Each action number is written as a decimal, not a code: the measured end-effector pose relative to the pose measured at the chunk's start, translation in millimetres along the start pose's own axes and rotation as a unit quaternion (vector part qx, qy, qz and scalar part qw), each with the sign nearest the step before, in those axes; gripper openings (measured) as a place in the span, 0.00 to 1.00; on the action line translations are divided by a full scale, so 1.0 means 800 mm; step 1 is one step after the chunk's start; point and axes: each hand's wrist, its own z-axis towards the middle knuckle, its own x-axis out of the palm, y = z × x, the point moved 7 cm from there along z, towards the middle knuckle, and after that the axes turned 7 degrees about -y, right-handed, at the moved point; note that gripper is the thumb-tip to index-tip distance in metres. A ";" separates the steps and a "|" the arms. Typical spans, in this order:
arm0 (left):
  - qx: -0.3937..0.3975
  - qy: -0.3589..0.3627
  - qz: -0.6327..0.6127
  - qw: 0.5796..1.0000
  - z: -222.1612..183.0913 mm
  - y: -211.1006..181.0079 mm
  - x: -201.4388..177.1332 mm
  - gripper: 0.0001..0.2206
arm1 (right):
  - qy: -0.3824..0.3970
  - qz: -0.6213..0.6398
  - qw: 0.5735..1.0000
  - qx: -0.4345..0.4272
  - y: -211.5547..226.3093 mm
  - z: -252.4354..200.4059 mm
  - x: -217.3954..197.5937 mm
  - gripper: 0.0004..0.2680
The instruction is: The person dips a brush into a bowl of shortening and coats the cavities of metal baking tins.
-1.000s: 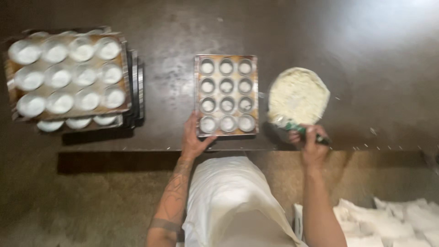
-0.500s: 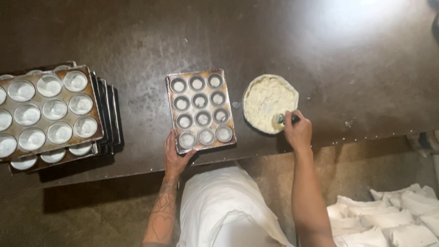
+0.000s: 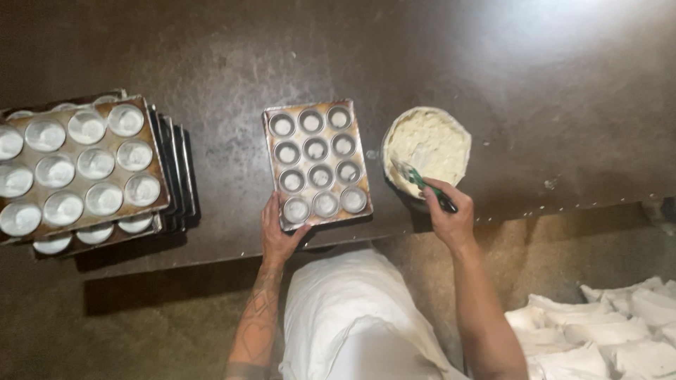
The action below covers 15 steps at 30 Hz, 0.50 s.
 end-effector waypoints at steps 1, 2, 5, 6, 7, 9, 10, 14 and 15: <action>-0.005 0.003 0.005 1.000 -0.002 0.001 0.000 0.52 | 0.005 0.002 1.000 0.006 0.011 0.001 -0.002 0.07; -0.002 0.002 0.000 1.000 -0.003 0.001 0.000 0.52 | 0.047 -0.026 0.995 -0.084 0.036 0.002 0.002 0.07; -0.009 0.004 0.002 1.000 -0.002 0.000 0.001 0.52 | 0.135 -0.096 0.959 -0.230 0.080 0.013 0.020 0.10; -0.014 0.010 0.006 1.000 -0.001 0.000 0.001 0.52 | 0.174 -0.142 0.932 -0.285 0.090 0.013 0.031 0.11; -0.016 0.008 0.007 1.000 -0.001 0.000 0.001 0.52 | 0.177 -0.140 0.931 -0.286 0.093 0.019 0.034 0.11; -0.003 0.005 0.021 1.000 0.000 -0.002 0.000 0.53 | 0.272 -0.227 0.865 -0.356 0.095 0.014 0.058 0.19; -0.004 0.004 0.021 1.000 0.000 -0.002 -0.001 0.53 | 0.274 -0.226 0.864 -0.357 0.094 0.019 0.065 0.19; -0.006 0.000 0.021 1.000 -0.001 -0.001 -0.001 0.53 | 0.368 -0.281 0.780 -0.421 0.078 0.011 0.116 0.17; -0.002 -0.003 0.020 1.000 -0.001 -0.001 -0.002 0.53 | 0.382 -0.298 0.752 -0.447 0.073 0.007 0.130 0.19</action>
